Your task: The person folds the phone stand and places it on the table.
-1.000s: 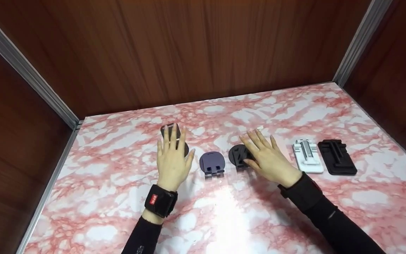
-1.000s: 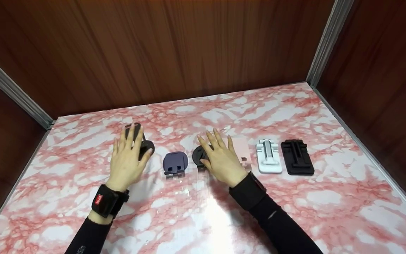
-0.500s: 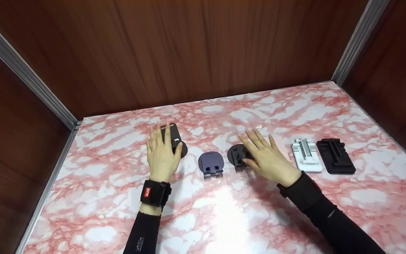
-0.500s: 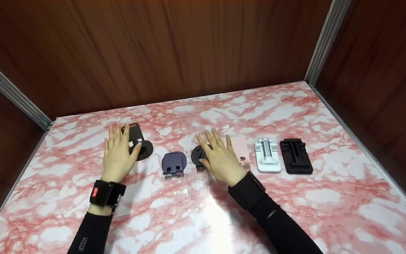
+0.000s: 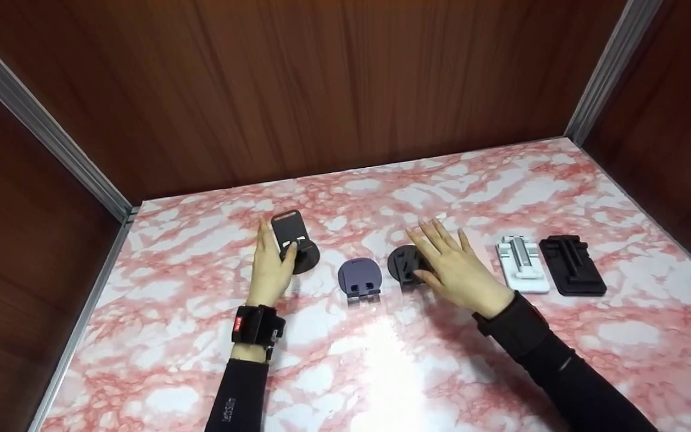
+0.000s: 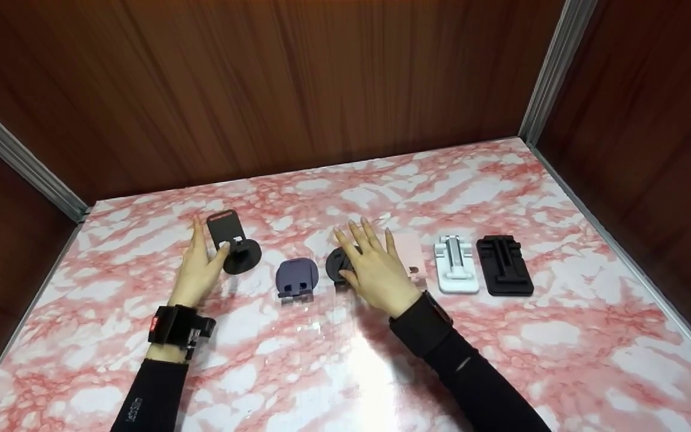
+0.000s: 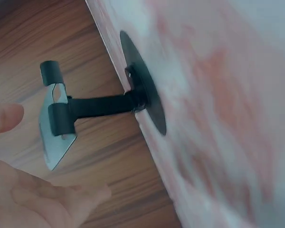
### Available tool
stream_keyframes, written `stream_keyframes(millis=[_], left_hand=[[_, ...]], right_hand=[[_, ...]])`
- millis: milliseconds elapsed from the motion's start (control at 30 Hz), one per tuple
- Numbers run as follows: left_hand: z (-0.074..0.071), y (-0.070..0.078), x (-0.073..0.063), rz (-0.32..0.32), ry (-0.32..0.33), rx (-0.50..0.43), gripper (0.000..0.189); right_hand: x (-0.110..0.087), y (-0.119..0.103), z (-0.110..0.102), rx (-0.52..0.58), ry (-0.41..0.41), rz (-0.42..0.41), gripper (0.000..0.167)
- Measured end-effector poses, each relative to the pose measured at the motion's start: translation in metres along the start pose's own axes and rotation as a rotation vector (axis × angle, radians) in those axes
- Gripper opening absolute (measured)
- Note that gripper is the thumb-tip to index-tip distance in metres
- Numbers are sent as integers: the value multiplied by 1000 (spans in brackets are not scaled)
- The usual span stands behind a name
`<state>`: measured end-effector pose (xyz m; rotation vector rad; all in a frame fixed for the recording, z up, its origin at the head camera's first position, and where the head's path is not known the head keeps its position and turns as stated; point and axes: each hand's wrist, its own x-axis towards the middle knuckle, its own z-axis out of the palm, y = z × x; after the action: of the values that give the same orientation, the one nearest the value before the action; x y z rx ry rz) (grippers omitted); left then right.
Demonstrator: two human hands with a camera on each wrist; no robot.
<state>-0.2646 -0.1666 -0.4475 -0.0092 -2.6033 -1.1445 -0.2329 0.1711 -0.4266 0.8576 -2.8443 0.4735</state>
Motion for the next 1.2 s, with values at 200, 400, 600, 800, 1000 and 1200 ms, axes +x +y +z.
stream_keyframes(millis=[200, 400, 600, 800, 1000, 1200], left_hand=[[-1, -5, 3, -64, -92, -109, 80], [1, -9, 4, -27, -34, -231, 65], [3, -13, 5, -48, 55, -305, 33], [3, -12, 7, -93, 79, -426, 19], [0, -9, 7, -121, 107, -532, 17], [-5, 0, 5, -136, 111, -598, 19]], right_hand=[[0, 0, 0, -7, -4, -5, 70], [1, 0, 0, -1, -1, -10, 71], [1, -1, 1, 10, -13, -7, 70], [0, 0, 0, 13, -34, -4, 70], [0, 0, 1, 11, -13, -24, 69], [0, 0, 1, 19, -25, -25, 70]])
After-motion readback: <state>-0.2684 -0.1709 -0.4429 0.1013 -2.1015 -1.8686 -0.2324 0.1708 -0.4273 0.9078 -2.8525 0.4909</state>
